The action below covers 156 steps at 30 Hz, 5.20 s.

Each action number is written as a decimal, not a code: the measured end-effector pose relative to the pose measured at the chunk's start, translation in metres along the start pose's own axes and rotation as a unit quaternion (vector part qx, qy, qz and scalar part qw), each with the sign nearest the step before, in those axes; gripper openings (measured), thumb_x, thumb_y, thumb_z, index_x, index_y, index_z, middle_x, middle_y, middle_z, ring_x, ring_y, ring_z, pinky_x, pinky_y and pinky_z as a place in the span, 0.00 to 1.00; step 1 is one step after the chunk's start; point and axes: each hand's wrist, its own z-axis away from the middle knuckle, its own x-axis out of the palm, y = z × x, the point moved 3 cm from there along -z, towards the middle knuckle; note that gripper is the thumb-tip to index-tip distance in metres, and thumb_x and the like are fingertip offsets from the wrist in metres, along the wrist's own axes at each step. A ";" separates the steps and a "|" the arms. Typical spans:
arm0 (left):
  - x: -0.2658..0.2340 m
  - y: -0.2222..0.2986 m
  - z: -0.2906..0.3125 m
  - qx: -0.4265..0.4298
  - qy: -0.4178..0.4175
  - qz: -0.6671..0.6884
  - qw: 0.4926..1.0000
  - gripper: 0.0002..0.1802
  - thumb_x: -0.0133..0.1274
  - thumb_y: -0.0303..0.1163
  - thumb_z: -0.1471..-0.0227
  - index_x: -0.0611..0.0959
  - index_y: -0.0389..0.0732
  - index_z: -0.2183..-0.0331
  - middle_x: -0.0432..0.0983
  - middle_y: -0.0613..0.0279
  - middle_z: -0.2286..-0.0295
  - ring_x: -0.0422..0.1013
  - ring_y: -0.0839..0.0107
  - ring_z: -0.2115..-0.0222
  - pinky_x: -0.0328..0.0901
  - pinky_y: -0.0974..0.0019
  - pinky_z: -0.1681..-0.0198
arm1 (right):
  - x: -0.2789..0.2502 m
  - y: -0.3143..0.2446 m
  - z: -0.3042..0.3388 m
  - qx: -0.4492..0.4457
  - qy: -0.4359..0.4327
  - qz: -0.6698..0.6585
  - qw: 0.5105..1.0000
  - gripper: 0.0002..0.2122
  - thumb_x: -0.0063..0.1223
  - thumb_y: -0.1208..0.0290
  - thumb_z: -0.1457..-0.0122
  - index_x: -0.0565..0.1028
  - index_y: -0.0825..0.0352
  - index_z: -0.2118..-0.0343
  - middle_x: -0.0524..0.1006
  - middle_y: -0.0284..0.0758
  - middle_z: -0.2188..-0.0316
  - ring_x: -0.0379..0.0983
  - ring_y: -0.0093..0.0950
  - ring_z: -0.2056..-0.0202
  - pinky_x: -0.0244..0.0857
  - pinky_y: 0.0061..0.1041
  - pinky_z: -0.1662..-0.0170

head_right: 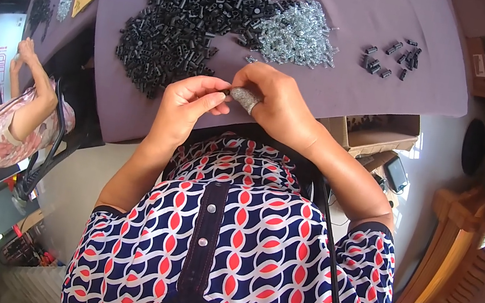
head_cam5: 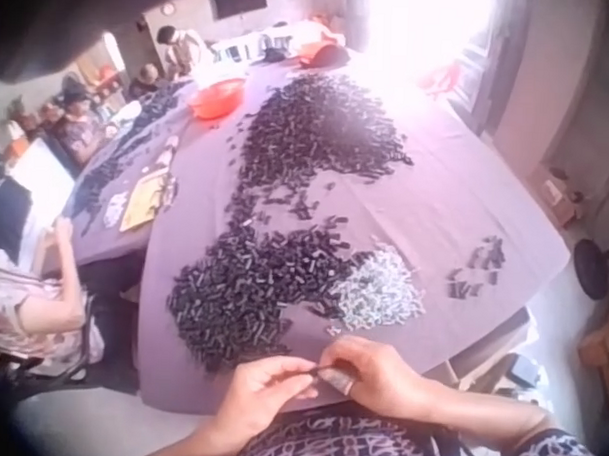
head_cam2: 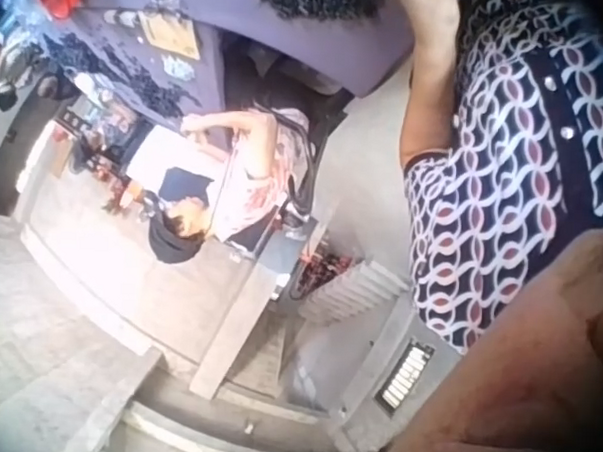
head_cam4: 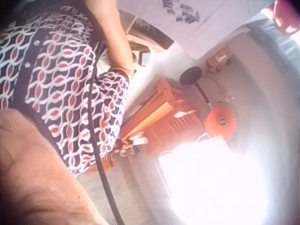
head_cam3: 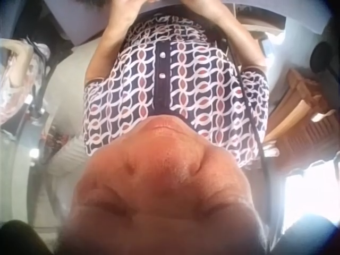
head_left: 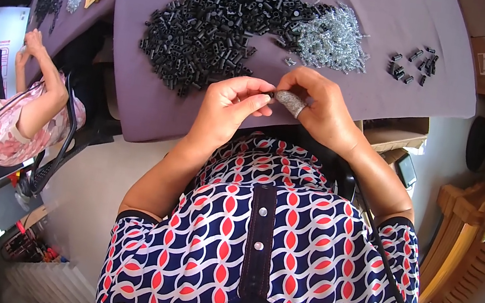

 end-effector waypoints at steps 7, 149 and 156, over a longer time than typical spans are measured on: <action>0.003 0.001 0.004 -0.009 -0.004 -0.010 1.000 0.11 0.56 0.22 0.42 0.82 0.31 0.57 0.82 0.57 0.65 0.79 0.71 0.68 0.72 0.72 0.61 | 0.000 0.011 0.002 0.070 -0.012 -0.156 0.985 0.05 0.59 0.83 0.43 0.76 0.72 0.64 0.77 0.32 0.68 0.76 0.21 0.65 0.70 0.23 0.59; 0.002 0.003 0.006 -0.062 -0.084 -0.049 0.993 0.07 0.60 0.25 0.45 0.83 0.32 0.65 0.80 0.65 0.74 0.71 0.82 0.78 0.66 0.77 0.74 | -0.005 -0.017 0.002 0.050 -0.092 -0.019 0.994 0.12 0.63 0.81 0.44 0.74 0.70 0.58 0.81 0.35 0.64 0.78 0.22 0.65 0.73 0.24 0.61; 0.005 0.000 0.012 -0.045 -0.001 0.078 0.996 0.09 0.58 0.24 0.44 0.82 0.33 0.60 0.81 0.60 0.70 0.73 0.77 0.74 0.68 0.75 0.69 | -0.008 -0.015 0.003 0.042 -0.015 -0.105 0.993 0.19 0.63 0.81 0.45 0.74 0.68 0.49 0.80 0.34 0.58 0.78 0.22 0.62 0.72 0.25 0.56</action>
